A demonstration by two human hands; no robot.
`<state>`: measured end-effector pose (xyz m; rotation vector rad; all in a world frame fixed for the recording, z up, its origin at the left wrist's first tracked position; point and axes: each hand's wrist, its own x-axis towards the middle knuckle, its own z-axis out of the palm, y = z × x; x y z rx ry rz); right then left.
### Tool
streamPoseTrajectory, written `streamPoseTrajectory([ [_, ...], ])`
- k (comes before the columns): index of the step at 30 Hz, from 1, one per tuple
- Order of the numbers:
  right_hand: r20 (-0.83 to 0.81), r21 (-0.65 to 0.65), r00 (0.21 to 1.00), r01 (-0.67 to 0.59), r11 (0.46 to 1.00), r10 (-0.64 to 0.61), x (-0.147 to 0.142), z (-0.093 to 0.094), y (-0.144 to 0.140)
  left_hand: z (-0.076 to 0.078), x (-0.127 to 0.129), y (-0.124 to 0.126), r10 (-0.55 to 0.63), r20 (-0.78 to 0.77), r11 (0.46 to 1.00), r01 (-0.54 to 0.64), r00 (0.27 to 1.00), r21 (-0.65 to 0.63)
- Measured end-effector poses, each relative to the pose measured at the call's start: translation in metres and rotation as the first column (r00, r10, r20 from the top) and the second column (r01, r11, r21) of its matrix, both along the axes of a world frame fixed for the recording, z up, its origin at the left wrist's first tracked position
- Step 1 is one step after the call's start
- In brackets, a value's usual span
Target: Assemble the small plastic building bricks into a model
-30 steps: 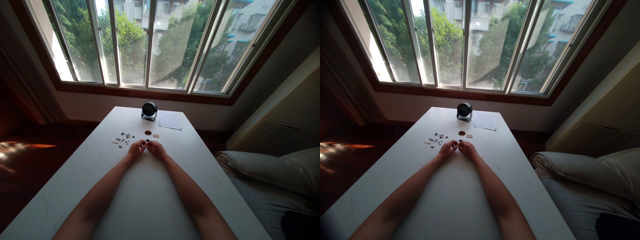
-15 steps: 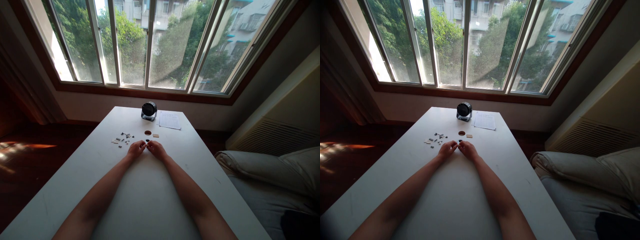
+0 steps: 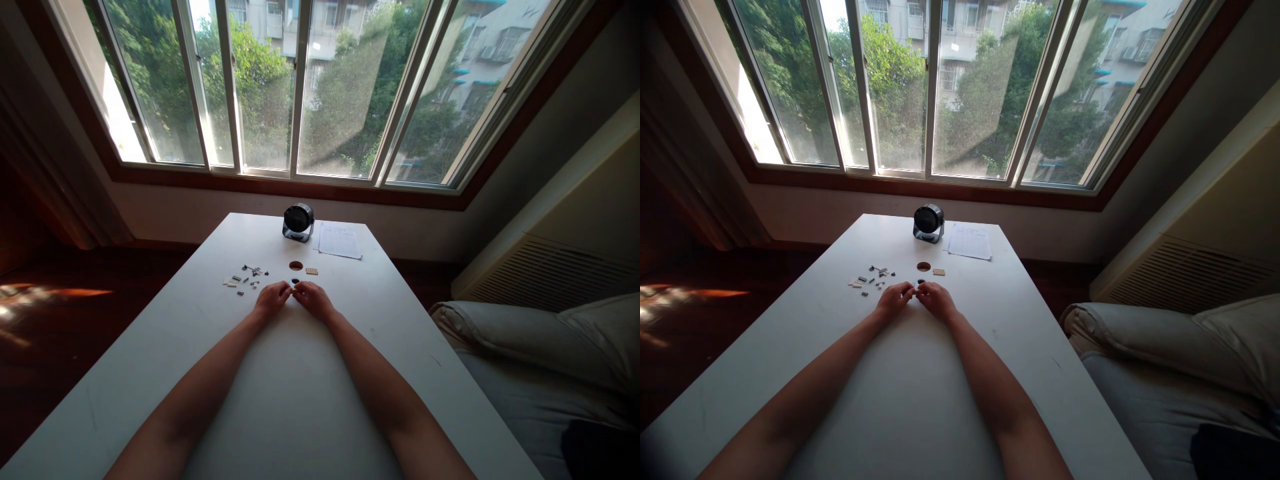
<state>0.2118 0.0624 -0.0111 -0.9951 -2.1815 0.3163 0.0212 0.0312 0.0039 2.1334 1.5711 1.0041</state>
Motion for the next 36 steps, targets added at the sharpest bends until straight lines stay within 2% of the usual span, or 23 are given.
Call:
streamPoseTrajectory([
  [5,0.004,-0.005,1.0,0.0,1.0,0.0,-0.0004,-0.0013,0.0016,0.0004,0.0008,-0.0001,0.021,-0.016,0.999,-0.022,1.0,-0.023],
  [16,-0.002,-0.031,1.0,0.004,1.0,-0.004,0.0005,-0.0031,0.004,-0.0005,0.0009,-0.0007,-0.001,0.08,0.999,-0.002,0.997,0.039],
  [36,0.028,-0.039,1.0,0.011,0.999,-0.01,0.0013,-0.0005,0.0034,0.0013,0.0026,-0.002,-0.021,0.077,0.997,0.015,0.997,0.078],
])
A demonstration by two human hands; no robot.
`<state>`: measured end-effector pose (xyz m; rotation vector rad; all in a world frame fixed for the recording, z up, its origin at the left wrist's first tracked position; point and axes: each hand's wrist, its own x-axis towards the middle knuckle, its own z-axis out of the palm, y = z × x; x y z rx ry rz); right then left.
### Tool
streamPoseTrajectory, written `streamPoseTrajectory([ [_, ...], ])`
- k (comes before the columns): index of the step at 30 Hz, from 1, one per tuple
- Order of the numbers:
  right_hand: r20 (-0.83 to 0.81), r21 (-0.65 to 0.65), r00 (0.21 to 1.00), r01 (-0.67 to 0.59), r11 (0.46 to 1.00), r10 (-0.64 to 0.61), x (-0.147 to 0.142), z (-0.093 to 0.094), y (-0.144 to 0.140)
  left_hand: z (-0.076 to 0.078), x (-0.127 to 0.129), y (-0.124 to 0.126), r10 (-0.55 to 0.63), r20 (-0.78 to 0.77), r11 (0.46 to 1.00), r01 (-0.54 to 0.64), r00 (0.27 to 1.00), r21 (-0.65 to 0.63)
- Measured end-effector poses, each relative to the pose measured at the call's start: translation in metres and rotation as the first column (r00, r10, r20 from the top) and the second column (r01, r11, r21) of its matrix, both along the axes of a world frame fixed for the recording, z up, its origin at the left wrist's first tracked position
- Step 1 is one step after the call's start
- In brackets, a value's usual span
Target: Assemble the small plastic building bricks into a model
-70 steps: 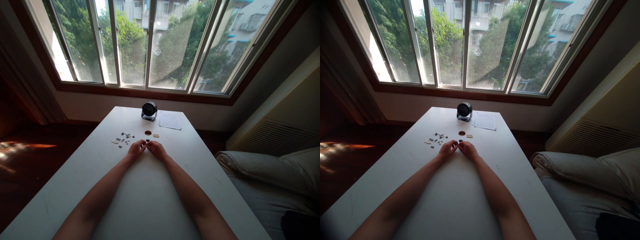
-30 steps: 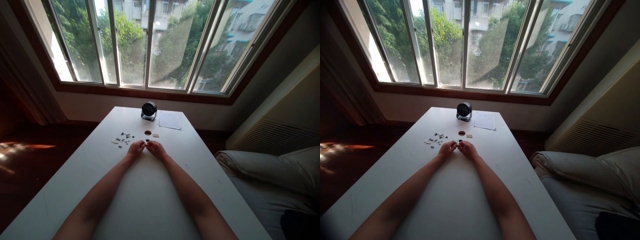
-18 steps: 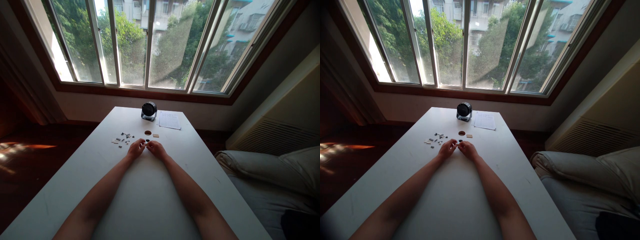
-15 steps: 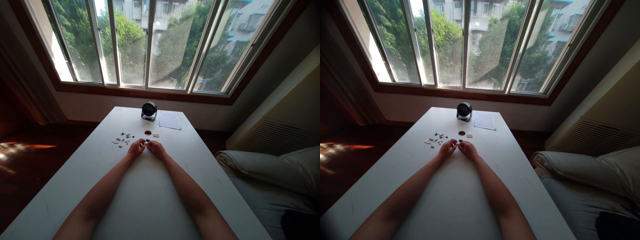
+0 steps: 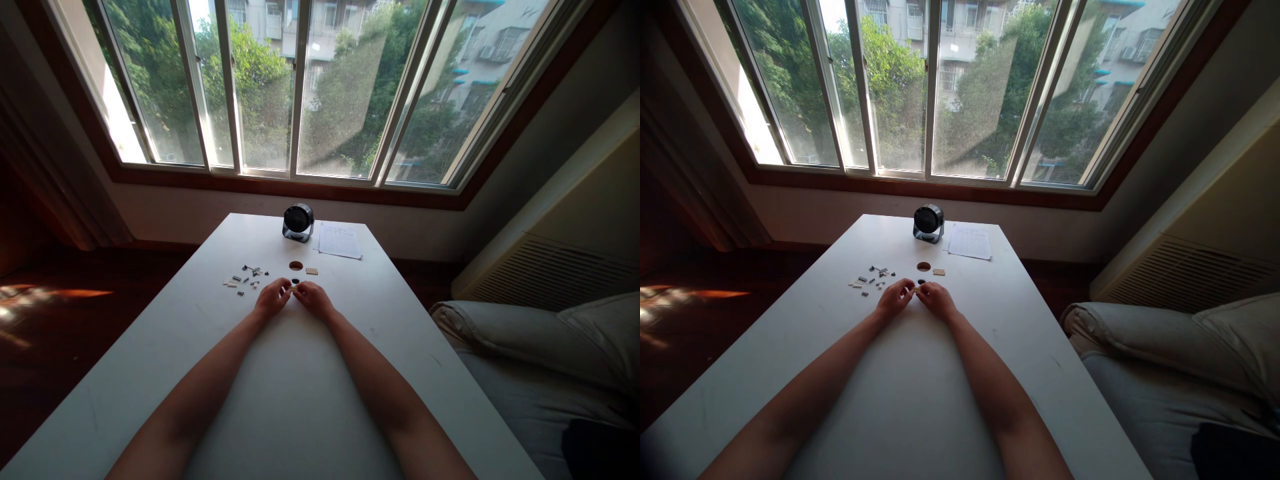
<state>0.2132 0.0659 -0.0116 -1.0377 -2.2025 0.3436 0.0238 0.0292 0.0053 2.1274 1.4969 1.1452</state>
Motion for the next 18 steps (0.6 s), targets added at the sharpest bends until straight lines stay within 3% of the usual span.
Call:
streamPoseTrajectory([
  [18,-0.011,-0.019,1.0,-0.003,1.0,0.003,-0.0006,-0.001,0.0012,-0.0007,-0.0007,0.0005,0.005,-0.018,0.998,-0.006,1.0,-0.058],
])
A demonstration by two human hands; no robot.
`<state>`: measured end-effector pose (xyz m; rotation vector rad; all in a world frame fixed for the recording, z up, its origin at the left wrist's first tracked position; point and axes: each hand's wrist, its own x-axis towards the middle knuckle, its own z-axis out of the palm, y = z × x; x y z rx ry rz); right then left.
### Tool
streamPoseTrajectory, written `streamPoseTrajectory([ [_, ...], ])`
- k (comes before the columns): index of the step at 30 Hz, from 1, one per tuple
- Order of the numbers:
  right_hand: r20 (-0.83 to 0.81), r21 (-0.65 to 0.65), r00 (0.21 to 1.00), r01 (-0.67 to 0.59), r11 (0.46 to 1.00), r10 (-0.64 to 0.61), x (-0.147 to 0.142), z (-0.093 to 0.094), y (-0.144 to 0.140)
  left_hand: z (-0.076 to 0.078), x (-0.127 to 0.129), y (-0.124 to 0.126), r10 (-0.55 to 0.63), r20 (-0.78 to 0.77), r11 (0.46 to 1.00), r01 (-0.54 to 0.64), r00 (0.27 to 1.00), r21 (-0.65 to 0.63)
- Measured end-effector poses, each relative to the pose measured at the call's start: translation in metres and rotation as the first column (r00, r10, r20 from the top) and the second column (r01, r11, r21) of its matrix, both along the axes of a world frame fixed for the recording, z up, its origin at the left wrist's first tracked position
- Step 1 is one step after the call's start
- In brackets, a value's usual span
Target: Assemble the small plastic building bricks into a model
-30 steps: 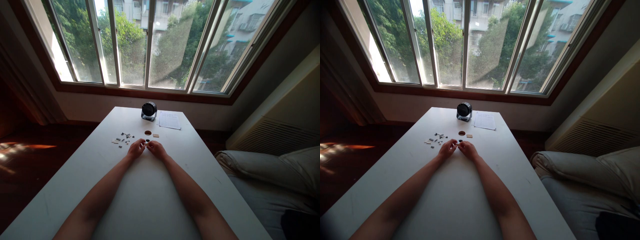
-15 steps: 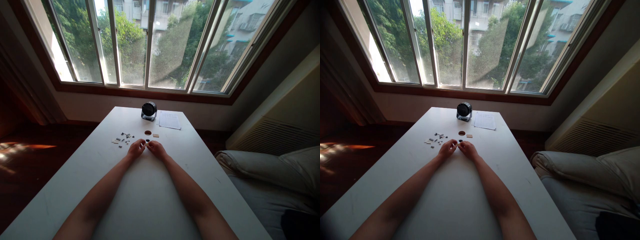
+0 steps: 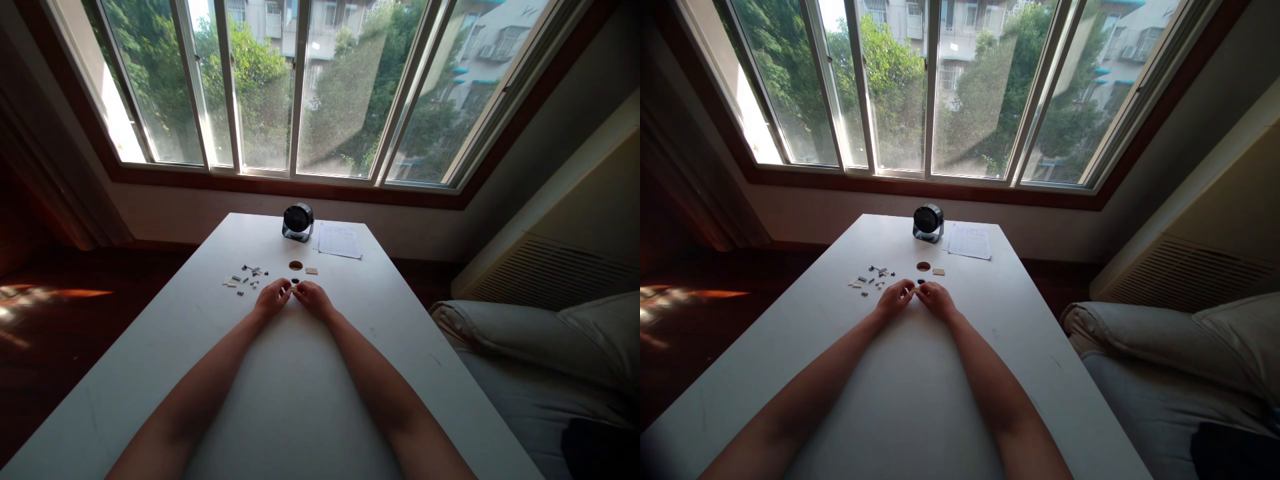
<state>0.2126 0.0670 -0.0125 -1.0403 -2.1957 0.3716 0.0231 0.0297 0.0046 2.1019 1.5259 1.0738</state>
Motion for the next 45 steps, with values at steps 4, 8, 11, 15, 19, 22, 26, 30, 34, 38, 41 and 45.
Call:
streamPoseTrajectory([
  [4,0.006,-0.017,1.0,0.007,1.0,-0.007,-0.0005,-0.0001,0.0002,-0.0013,-0.0001,0.0011,-0.004,-0.014,0.999,0.003,1.0,-0.037],
  [8,0.006,-0.016,1.0,0.008,1.0,-0.008,-0.0004,0.0008,-0.0003,-0.0029,0.0,0.0019,-0.018,-0.003,1.0,0.018,1.0,-0.024],
  [11,0.001,-0.008,1.0,0.006,1.0,-0.006,-0.0001,0.0012,-0.0006,-0.0036,0.0002,0.0023,-0.013,-0.002,1.0,0.013,1.0,-0.024],
  [15,-0.002,-0.006,1.0,0.001,1.0,-0.001,-0.0001,0.0018,-0.0007,-0.0043,0.0002,0.003,-0.011,-0.01,1.0,0.011,1.0,-0.025],
  [19,-0.002,-0.014,1.0,0.012,1.0,-0.012,-0.0005,0.002,-0.0008,-0.0045,-0.0003,0.0035,-0.012,-0.01,1.0,0.012,1.0,-0.024],
  [22,-0.001,-0.009,1.0,0.014,1.0,-0.014,-0.0008,0.0019,-0.0008,-0.0043,-0.0006,0.0032,-0.017,-0.012,0.999,0.016,1.0,-0.029],
  [26,-0.001,-0.011,1.0,0.011,1.0,-0.011,-0.0009,0.0017,-0.0003,-0.0039,-0.0005,0.003,-0.01,-0.007,0.999,0.009,1.0,-0.039],
  [30,-0.006,-0.02,1.0,0.005,1.0,-0.005,-0.0006,0.0013,0.0003,-0.0042,-0.0008,0.0036,-0.005,-0.007,0.999,0.005,1.0,-0.042],
  [34,-0.003,-0.021,1.0,0.004,1.0,-0.004,-0.0004,0.0006,0.0009,-0.0047,-0.0013,0.0037,-0.017,-0.006,0.999,0.016,1.0,-0.036],
  [38,-0.001,-0.024,1.0,0.004,1.0,-0.004,-0.0005,0.0003,0.0014,-0.0041,-0.0005,0.0032,-0.006,-0.006,0.999,0.006,1.0,-0.045],
  [41,-0.001,-0.023,1.0,0.006,1.0,-0.007,-0.0006,0.0002,0.0014,-0.0029,0.0002,0.0027,0.001,-0.005,0.999,-0.001,1.0,-0.055],
  [45,-0.006,-0.026,1.0,0.007,1.0,-0.007,-0.0005,0.0001,0.0013,-0.0024,0.0002,0.0024,0.001,-0.006,0.998,-0.001,1.0,-0.058],
])
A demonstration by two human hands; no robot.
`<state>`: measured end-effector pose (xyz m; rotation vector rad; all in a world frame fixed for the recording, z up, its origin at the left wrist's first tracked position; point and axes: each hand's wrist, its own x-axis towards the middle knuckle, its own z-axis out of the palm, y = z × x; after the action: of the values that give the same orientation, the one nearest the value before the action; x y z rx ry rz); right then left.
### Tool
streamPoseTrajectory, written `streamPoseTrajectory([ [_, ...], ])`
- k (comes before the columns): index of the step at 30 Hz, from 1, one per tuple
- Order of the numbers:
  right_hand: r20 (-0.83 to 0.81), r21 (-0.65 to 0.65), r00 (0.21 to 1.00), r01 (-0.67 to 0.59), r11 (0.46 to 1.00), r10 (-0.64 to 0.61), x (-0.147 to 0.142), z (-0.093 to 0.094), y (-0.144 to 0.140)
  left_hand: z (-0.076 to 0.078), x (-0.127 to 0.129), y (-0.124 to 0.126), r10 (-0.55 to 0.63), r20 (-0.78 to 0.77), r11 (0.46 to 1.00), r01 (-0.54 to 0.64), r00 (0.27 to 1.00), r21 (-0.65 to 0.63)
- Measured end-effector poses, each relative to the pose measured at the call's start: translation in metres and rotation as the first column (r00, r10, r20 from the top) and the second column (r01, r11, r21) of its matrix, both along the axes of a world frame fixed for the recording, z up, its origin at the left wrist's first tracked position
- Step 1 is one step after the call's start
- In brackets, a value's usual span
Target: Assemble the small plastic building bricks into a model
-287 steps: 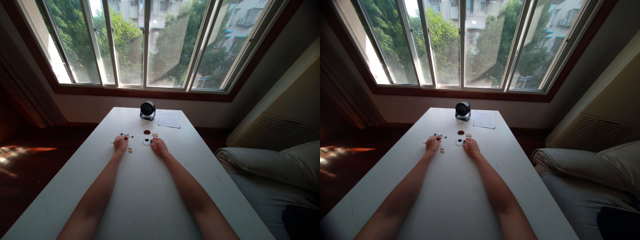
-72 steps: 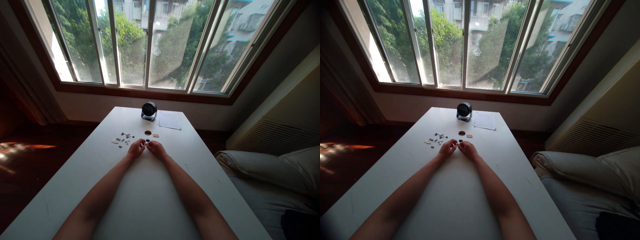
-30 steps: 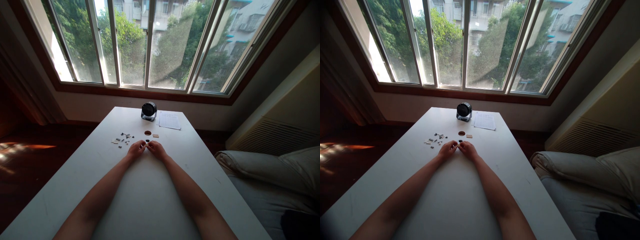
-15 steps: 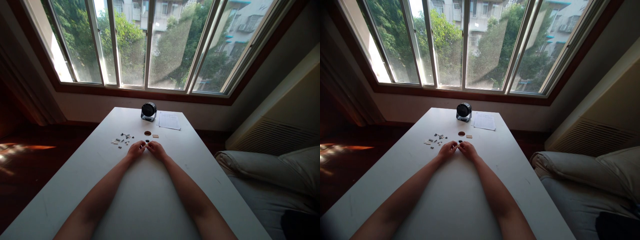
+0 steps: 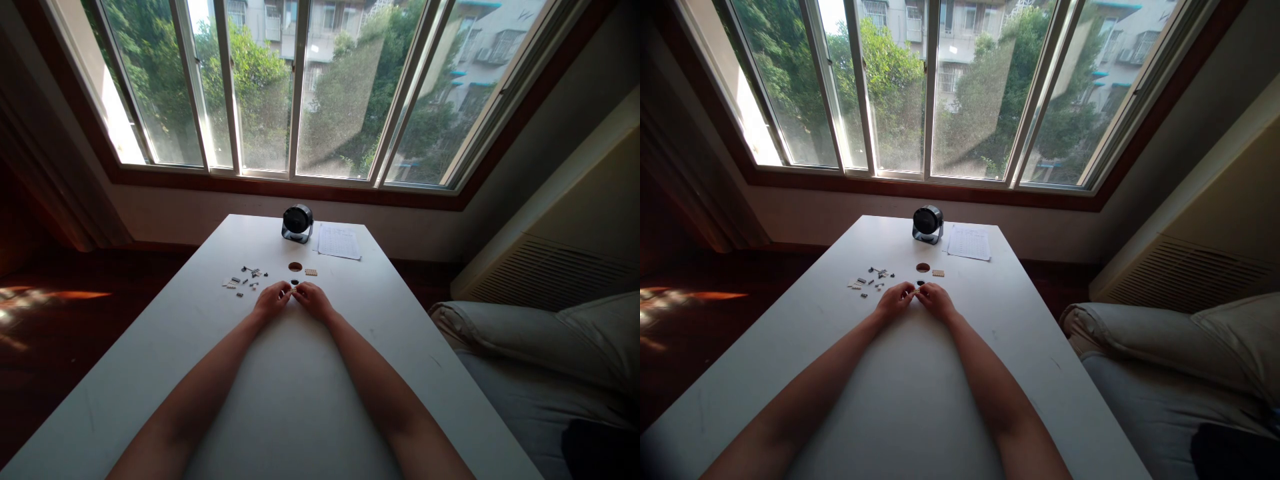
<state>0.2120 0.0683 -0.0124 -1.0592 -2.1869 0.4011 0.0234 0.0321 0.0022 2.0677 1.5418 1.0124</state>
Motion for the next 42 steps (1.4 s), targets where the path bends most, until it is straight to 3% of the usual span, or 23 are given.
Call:
streamPoseTrajectory([
  [8,-0.009,0.005,1.0,-0.008,1.0,0.008,0.0008,0.0006,-0.0007,-0.0037,-0.0011,0.0011,-0.016,0.007,0.999,0.016,1.0,0.04],
  [42,-0.032,-0.021,0.999,-0.028,0.999,0.028,0.001,-0.0041,0.0033,-0.0034,-0.0021,0.0026,-0.017,-0.012,1.0,0.017,1.0,-0.009],
])
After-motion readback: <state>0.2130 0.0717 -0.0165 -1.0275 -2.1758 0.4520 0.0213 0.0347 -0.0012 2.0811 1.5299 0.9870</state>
